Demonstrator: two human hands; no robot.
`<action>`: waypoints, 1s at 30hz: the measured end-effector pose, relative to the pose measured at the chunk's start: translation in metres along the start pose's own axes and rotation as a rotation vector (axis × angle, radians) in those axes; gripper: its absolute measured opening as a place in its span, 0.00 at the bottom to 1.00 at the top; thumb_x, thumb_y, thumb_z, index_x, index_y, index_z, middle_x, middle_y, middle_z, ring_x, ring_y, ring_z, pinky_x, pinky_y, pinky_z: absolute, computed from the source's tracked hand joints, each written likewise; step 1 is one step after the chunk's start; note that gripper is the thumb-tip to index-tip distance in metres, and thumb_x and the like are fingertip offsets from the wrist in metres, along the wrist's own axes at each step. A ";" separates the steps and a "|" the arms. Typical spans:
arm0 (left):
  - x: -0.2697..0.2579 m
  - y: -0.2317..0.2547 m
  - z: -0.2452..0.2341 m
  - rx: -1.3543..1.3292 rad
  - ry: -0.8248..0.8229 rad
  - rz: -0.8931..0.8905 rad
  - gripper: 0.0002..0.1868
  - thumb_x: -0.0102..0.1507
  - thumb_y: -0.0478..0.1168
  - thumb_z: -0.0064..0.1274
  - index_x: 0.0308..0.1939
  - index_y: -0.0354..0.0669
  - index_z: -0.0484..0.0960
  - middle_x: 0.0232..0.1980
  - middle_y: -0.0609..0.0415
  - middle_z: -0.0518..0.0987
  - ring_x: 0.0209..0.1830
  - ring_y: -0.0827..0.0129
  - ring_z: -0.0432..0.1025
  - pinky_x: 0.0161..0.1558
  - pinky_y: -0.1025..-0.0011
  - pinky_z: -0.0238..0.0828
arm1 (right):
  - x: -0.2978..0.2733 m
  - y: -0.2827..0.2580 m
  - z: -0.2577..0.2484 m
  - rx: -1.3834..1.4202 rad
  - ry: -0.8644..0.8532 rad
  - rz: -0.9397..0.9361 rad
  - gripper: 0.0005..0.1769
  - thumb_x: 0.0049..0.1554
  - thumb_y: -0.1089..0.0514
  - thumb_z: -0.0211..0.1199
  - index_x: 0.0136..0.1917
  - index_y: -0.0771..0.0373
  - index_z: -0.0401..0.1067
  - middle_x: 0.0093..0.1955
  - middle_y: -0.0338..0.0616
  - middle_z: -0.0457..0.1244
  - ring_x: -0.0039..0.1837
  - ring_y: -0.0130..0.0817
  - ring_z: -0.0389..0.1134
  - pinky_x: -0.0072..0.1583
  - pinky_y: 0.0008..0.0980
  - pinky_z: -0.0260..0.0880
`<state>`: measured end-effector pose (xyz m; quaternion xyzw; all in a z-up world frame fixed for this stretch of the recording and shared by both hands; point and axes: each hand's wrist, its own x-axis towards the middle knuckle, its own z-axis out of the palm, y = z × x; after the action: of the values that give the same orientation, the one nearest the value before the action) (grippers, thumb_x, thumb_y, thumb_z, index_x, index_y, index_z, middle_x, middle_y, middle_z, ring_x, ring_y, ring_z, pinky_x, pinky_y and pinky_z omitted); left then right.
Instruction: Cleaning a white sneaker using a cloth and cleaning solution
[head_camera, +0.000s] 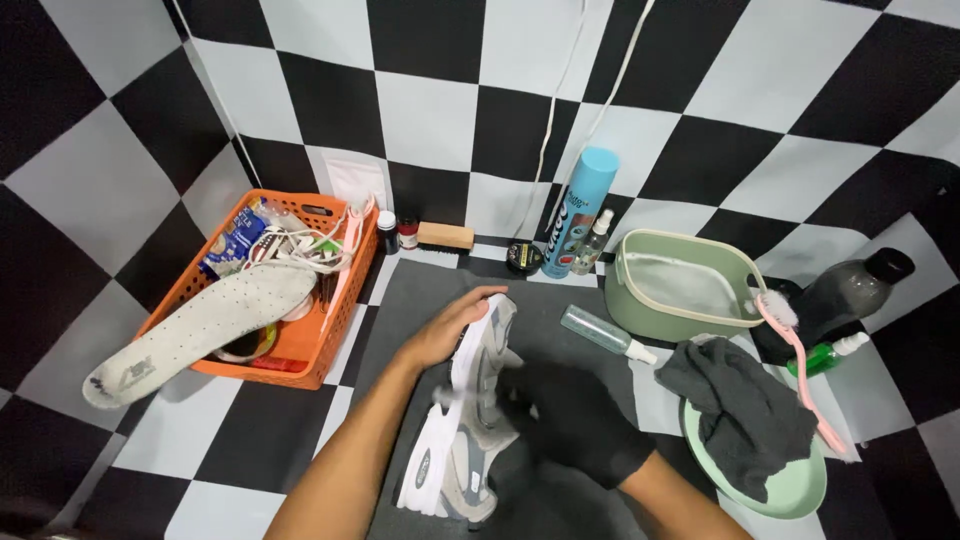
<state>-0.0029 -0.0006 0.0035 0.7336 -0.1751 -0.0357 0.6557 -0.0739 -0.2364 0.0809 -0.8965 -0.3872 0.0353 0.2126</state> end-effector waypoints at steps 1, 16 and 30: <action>0.000 -0.001 -0.001 0.003 0.003 0.004 0.31 0.69 0.58 0.35 0.71 0.47 0.70 0.73 0.53 0.70 0.74 0.67 0.62 0.74 0.67 0.50 | -0.001 -0.004 -0.004 -0.002 0.003 -0.004 0.05 0.56 0.47 0.59 0.41 0.45 0.73 0.40 0.30 0.70 0.42 0.37 0.72 0.43 0.41 0.67; 0.002 -0.007 0.000 0.026 0.003 -0.001 0.31 0.69 0.58 0.34 0.71 0.49 0.70 0.74 0.52 0.69 0.75 0.64 0.61 0.74 0.65 0.49 | 0.005 0.002 0.006 0.013 0.094 -0.010 0.07 0.58 0.45 0.60 0.47 0.44 0.75 0.43 0.32 0.72 0.45 0.42 0.74 0.43 0.43 0.70; 0.015 -0.046 -0.005 0.000 0.004 0.116 0.31 0.70 0.57 0.36 0.71 0.43 0.70 0.71 0.52 0.71 0.72 0.70 0.62 0.73 0.71 0.48 | 0.014 0.032 0.024 0.229 -0.044 -0.249 0.24 0.50 0.58 0.61 0.61 0.59 0.75 0.63 0.48 0.70 0.61 0.40 0.71 0.62 0.39 0.67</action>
<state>0.0221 0.0036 -0.0380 0.7223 -0.2160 0.0035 0.6570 -0.0478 -0.2370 0.0478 -0.8107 -0.4930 0.0721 0.3075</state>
